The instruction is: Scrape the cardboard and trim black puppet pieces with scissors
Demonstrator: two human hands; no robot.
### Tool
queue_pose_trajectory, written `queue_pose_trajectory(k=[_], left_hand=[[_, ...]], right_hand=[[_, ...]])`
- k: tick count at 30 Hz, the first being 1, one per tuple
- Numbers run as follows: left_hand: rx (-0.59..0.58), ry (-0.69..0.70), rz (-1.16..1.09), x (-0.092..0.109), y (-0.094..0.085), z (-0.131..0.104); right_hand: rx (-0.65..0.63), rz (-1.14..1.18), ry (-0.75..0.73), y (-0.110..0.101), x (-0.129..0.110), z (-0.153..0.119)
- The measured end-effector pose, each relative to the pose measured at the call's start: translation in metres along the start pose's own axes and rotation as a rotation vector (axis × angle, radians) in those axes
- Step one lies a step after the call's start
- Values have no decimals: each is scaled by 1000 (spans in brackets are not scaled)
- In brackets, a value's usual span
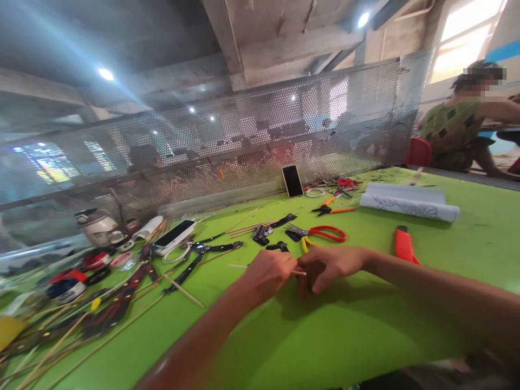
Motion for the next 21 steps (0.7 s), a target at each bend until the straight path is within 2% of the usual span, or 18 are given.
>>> queue_pose_trajectory(k=[2, 4, 6, 8, 10, 12, 16, 21], left_hand=[[2, 1, -11, -1, -4, -1], [9, -16, -29, -4, -6, -2], [24, -73, -52, -11, -7, -4], [45, -166, -79, -20, -5, -5], [61, -255, -114, -29, -2, -7], [62, -312, -158, -34, 1, -8], [44, -368, -252, -34, 4, -7], [46, -393, -359, -30, -1, -9]], right_hand=[[-13, -16, -3, -2, -3, -3], [54, -76, 6, -14, -5, -9], [256, -240, 51, -36, -6, -17], [551, -532, 119, -58, -6, -26], [699, -696, 160, -71, -3, -31], [722, -778, 187, -73, 3, -31], [717, -886, 239, -58, 18, -23], [802, -866, 258, -55, 32, -20]])
Point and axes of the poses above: each hand's wrist, its own z-axis towards the middle knuckle, its own y-axis out of the palm, x = y × z, the point moved 1 cm from there along z, towards the middle knuckle, and after that the axes turned 7 degrees about z, right-handed, at the moved point
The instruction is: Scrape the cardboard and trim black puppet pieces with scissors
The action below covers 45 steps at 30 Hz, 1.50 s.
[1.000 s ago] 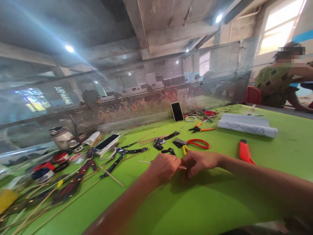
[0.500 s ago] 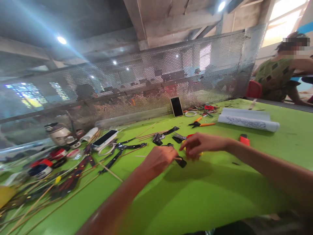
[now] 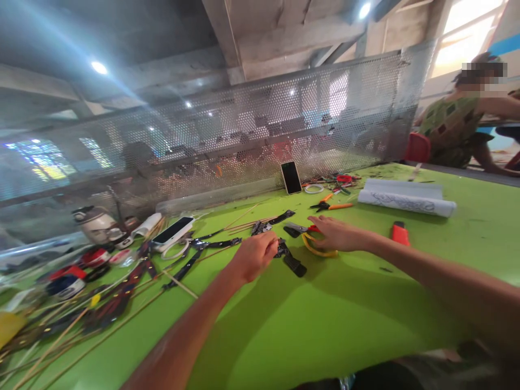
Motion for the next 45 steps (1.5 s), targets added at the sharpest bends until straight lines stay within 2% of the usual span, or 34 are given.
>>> queue_pose_trajectory(k=[4, 8, 11, 13, 15, 19, 24, 32, 40, 45], left_hand=[[16, -14, -71, 2, -7, -2], [78, -16, -132, 8, -14, -3], [134, -3, -177, 17, -19, -5], [168, 2, -206, 23, -21, -6], [192, 4, -234, 27, -24, -7], [199, 21, -285, 30, -25, -7], [199, 57, -372, 33, -23, -7], [199, 36, -513, 33, -17, -8], [213, 48, -383, 32, -18, -9], [189, 37, -416, 32, -19, -8]], right_hand=[[161, 88, 23, -7, 5, 11], [269, 260, -58, -22, -6, 18], [236, 369, -160, -29, -26, 6], [187, 411, -286, -28, -42, -8], [150, 362, -388, -25, -58, -21], [133, 203, -378, -14, -74, -35], [98, 170, -332, -9, -75, -36], [44, 184, -378, -12, -80, -38], [34, 244, -420, -14, -85, -39], [60, 221, -425, -13, -83, -40]])
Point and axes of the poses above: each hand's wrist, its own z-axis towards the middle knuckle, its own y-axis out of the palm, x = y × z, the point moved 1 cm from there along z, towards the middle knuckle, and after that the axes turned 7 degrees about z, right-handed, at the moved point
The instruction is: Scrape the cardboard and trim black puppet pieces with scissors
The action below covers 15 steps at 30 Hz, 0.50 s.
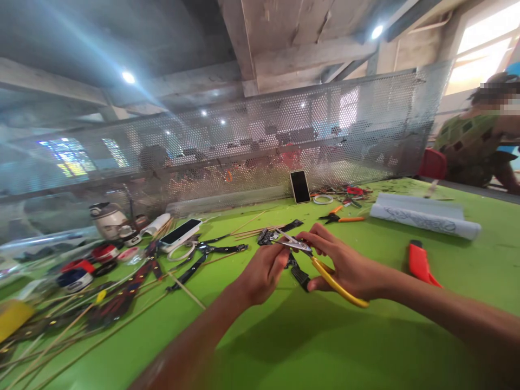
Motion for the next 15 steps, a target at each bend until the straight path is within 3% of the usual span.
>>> queue_pose_trajectory(k=[6, 15], left_hand=[[-102, -2, -43, 0, -2, 2], [-124, -30, -31, -3, 0, 4]], right_hand=[[56, -120, -1, 4, 1, 0], [122, -292, -29, 5, 4, -3]])
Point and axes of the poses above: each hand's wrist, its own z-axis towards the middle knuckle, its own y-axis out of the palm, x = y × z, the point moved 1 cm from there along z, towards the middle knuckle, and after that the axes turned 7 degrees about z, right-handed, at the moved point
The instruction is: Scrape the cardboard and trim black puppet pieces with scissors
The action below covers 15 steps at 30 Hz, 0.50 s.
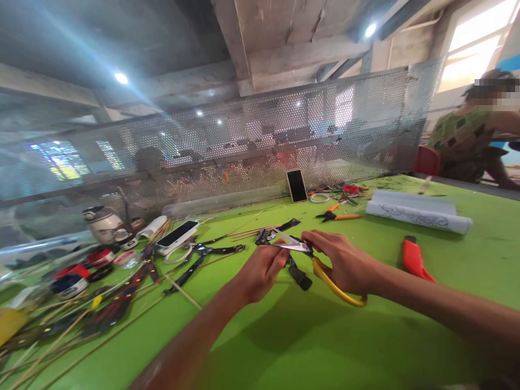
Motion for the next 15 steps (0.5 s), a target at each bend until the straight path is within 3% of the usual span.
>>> queue_pose_trajectory(k=[15], left_hand=[[59, -82, -27, -5, 6, 3]], right_hand=[[-11, -162, 9, 3, 10, -1]])
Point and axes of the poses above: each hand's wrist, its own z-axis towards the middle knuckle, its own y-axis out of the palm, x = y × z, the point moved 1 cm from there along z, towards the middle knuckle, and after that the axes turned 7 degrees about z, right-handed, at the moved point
